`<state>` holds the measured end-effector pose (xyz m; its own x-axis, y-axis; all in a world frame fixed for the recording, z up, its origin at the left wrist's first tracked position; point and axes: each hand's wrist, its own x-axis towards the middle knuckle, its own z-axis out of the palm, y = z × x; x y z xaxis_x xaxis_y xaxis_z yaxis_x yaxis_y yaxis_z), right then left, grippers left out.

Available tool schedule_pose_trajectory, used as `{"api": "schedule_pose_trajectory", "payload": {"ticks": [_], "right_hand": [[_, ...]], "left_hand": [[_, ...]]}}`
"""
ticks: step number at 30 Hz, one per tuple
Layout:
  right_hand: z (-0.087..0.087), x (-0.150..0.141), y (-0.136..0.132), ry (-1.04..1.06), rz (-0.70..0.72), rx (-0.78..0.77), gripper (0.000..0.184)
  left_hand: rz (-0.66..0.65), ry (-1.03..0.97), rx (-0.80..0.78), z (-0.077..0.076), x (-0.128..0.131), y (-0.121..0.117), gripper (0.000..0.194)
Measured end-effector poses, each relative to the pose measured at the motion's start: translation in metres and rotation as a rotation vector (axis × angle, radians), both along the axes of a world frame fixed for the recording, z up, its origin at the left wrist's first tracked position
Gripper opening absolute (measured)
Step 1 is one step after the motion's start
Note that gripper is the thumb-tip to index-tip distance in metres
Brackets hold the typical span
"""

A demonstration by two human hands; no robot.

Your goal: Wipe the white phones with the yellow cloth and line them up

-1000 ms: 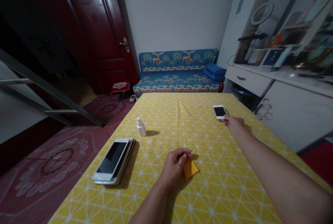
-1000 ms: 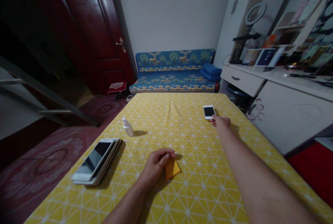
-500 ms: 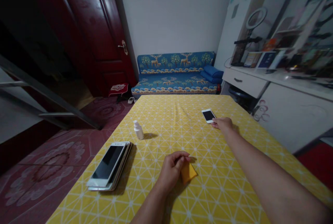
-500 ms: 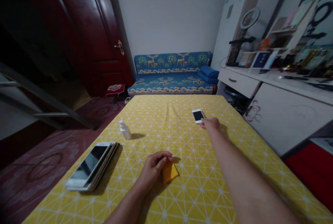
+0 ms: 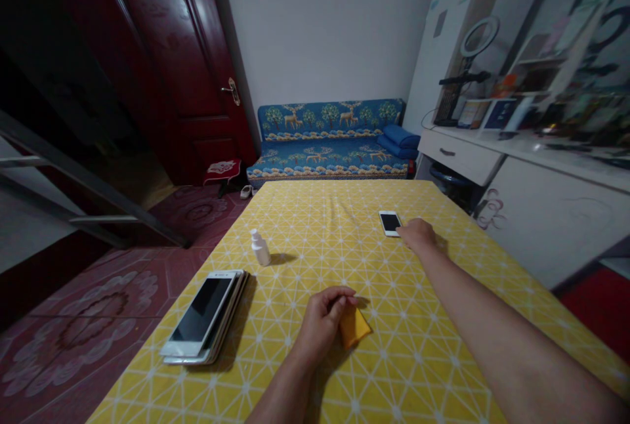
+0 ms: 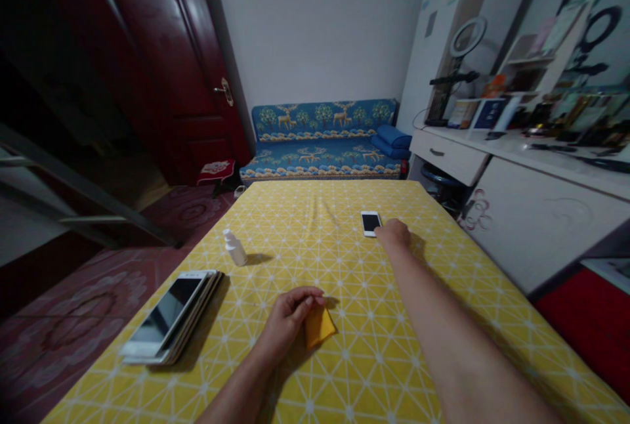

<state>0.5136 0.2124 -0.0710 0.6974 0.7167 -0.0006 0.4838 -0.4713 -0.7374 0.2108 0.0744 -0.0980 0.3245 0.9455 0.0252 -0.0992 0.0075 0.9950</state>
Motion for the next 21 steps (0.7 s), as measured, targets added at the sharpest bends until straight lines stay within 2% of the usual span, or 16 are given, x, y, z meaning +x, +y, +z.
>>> {"api": "schedule_pose_trajectory", "payload": {"ticks": [4, 7, 11, 21], "right_hand": [[0.003, -0.010, -0.009, -0.220, -0.079, -0.094, 0.019], [0.000, -0.025, -0.016, -0.341, -0.087, -0.091, 0.039], [-0.008, -0.046, -0.020, -0.482, -0.028, -0.054, 0.061], [-0.017, -0.055, -0.017, -0.525, -0.056, -0.028, 0.049]], "left_hand": [[-0.001, -0.027, -0.018, -0.002, 0.000, 0.000, 0.026], [0.004, -0.028, -0.009, -0.004, 0.001, 0.001, 0.026], [0.012, -0.007, -0.005, -0.003, 0.001, 0.001, 0.024], [0.010, 0.001, -0.009, 0.006, 0.001, -0.001, 0.026]]}}
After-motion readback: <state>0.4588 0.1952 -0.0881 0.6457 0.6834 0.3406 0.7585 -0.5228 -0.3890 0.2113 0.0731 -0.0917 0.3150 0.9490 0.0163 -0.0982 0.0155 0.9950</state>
